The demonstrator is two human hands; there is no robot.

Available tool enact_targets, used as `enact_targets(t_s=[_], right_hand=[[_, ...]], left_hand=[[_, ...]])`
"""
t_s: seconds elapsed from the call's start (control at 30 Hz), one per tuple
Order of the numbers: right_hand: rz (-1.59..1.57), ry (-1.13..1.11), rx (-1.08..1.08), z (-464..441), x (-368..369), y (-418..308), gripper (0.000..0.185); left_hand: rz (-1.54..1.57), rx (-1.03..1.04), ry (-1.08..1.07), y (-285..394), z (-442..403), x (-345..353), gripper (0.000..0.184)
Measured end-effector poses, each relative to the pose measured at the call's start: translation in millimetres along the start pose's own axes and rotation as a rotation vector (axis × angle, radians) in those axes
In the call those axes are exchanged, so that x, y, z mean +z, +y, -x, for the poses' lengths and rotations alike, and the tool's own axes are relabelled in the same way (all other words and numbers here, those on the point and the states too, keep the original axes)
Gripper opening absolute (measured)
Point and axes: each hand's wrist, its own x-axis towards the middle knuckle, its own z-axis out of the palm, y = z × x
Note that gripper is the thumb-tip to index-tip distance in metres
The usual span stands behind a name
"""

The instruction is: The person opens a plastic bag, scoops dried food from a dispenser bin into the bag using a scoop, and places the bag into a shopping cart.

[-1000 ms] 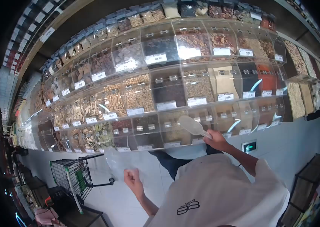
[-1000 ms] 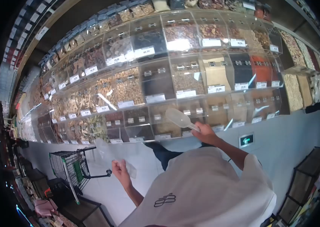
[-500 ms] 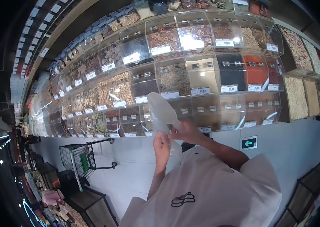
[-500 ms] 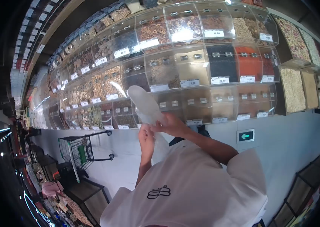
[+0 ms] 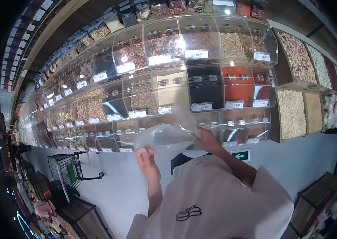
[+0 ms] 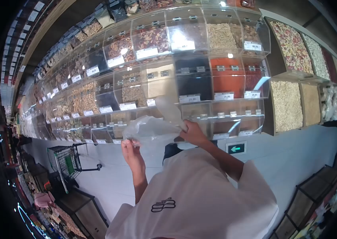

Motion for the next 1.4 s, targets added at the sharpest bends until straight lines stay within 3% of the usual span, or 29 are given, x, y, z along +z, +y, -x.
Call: enact_targets(t_s=[0.07,0.17,0.33,0.37,0.47,0.57,0.63,0.77,0.87,1.07,1.2,1.4], right_hand=[[0.071,0.032,-0.128,0,-22,47,0.026],[0.097,-0.077,-0.163,8,-100,37,0.027],[0.165,0.224,-0.213,-2,-229,23,0.030],[0.267,0.219,-0.153,-4,-258,7,0.031],[0.632,0.302,-0.241,-25,-330,-28,0.034],[1.094,0.436,-0.461,-61,-377,-58,0.034],[1.357,0.440,-0.429,-96,-388,-80,0.019],[1.659,0.406,-0.639,-147,-382,-100,0.003],[1.611,0.327,-0.716,-176,-377,-91,0.002],[1.434,0.071,-0.298,-187,-377,-96,0.014],[1.098,0.190,-0.142,-213,-353,-66,0.030],[0.900,0.415,-0.106,-258,-325,-40,0.034]], left_hand=[[0.098,-0.113,0.018,-8,18,38,0.015],[0.109,-0.243,-0.024,-15,31,78,0.015],[-0.006,-0.392,0.024,-17,34,128,0.026],[-0.013,-0.385,0.012,-18,36,131,0.026],[-0.012,-0.375,-0.011,-23,46,137,0.028],[0.012,-0.376,0.016,-30,57,144,0.027],[0.006,-0.387,0.060,-31,64,152,0.027],[0.027,-0.368,0.077,-29,78,156,0.024],[0.021,-0.339,0.107,-28,86,155,0.022],[0.079,-0.321,0.180,-33,94,144,0.020],[0.083,-0.338,0.180,-38,90,145,0.019],[0.095,-0.318,0.163,-31,81,159,0.018]])
